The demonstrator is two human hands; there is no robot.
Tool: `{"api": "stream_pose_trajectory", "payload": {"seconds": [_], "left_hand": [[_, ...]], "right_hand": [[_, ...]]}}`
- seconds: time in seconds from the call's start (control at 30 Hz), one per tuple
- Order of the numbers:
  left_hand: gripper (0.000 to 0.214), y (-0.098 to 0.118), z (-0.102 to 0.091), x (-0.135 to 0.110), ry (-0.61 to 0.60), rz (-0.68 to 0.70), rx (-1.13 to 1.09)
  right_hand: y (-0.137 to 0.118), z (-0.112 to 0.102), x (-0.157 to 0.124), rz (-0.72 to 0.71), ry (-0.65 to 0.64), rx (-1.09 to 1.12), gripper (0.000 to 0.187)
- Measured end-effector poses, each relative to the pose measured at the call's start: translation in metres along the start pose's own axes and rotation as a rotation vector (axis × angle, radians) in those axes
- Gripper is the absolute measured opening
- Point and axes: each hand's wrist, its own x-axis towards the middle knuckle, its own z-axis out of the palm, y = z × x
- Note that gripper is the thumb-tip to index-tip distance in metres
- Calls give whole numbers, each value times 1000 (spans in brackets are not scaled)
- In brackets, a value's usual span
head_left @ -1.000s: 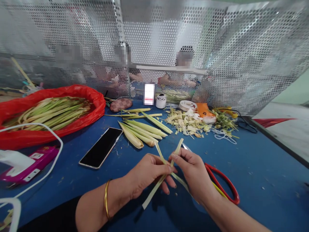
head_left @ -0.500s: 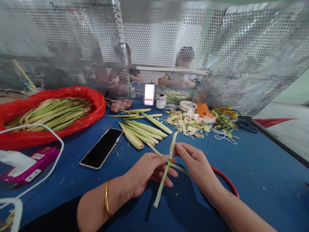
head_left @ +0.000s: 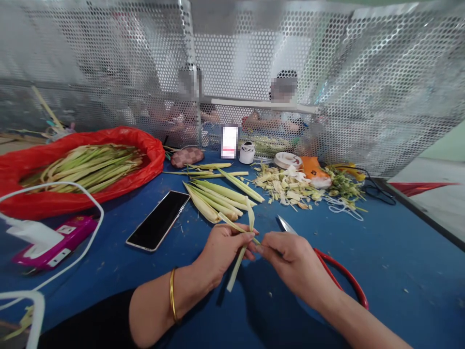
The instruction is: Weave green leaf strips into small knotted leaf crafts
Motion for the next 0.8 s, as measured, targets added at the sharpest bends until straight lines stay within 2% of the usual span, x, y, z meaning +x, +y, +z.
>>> {"api": "stream_pose_trajectory", "payload": {"seconds": [0.07, 0.17, 0.3, 0.4, 0.53, 0.7, 0.8], "left_hand": [[20, -1, -1, 3, 9, 10, -12], [22, 0, -5, 6, -68, -2, -53], [20, 1, -8, 5, -273, -112, -169], [20, 0, -7, 2, -369, -207, -182], [22, -2, -5, 1, -352, -238, -105], [27, -4, -2, -4, -308, -189, 55], [28, -5, -1, -6, -320, -135, 98]], "right_hand": [[1, 0, 1, 6, -16, -15, 39], [3, -5, 4, 103, -43, 57, 39], [4, -12, 11, 219, 40, 344, 36], [1, -13, 14, 260, 20, 597, 38], [-2, -9, 13, 320, 26, 789, 32], [2, -1, 12, 368, 73, 818, 32], [5, 5, 10, 365, 159, 779, 31]]}}
